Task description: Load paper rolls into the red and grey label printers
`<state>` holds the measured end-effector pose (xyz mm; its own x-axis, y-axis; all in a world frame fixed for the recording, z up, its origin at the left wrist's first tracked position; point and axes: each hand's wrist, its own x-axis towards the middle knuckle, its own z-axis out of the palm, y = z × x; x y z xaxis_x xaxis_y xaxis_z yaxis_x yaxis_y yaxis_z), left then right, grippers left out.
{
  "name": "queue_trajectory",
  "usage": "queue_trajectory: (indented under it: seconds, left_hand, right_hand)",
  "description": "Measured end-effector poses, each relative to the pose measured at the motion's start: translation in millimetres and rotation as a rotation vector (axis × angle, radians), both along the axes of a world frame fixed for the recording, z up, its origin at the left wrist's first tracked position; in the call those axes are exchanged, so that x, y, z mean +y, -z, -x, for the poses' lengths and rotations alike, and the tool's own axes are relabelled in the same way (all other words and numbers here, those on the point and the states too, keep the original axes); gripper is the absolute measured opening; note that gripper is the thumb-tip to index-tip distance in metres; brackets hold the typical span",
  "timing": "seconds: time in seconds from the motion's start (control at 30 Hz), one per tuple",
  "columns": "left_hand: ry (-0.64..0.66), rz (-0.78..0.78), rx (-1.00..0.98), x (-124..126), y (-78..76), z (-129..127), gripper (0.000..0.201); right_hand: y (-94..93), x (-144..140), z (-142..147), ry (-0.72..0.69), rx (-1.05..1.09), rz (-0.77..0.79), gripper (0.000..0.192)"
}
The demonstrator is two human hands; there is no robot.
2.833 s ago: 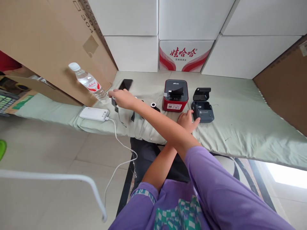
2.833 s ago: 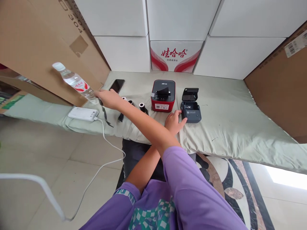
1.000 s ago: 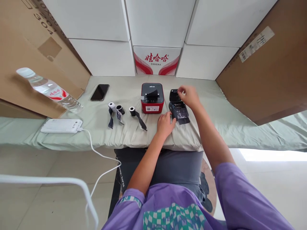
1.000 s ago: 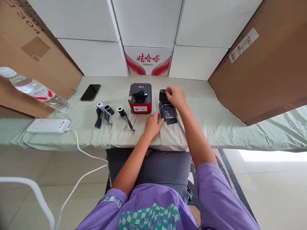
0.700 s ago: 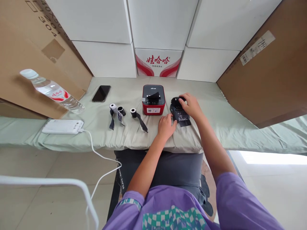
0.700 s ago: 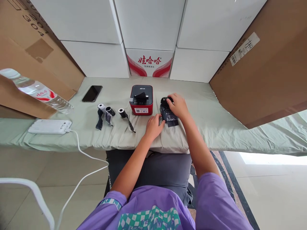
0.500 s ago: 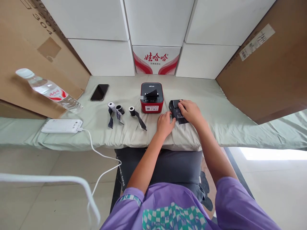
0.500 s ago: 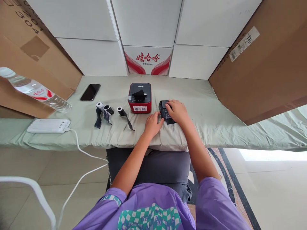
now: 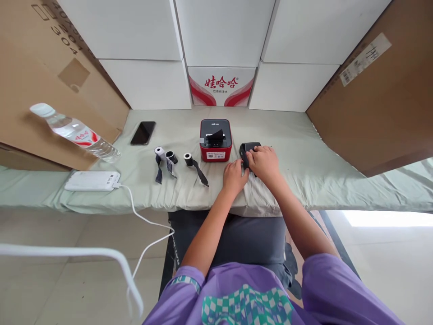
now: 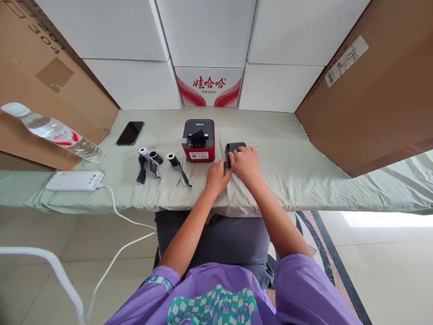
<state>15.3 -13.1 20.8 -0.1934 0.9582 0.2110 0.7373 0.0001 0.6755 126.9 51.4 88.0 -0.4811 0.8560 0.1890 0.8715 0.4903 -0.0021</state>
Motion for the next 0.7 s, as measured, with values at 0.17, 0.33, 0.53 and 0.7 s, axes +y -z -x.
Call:
queue_trajectory:
  seconds: [0.17,0.33,0.53,0.7]
  left_hand:
    - [0.037,-0.040,0.008,-1,1.2,1,0.024]
    - [0.028,-0.292,-0.167,-35,-3.6,10,0.018]
    - [-0.176,-0.828,-0.078,-83,-38.4,57,0.010]
    - [-0.669,-0.846,-0.223,-96,-46.6,130,0.015]
  right_hand:
    - [12.7,-34,2,-0.051,0.267,-0.050,0.046]
    - [41.6,-108,22,-0.146,0.657,-0.123,0.054]
    - [66.8,-139,41,-0.249,0.911,-0.102,0.046]
    - [74.7,-130,52,-0.311,0.873,0.083,0.028]
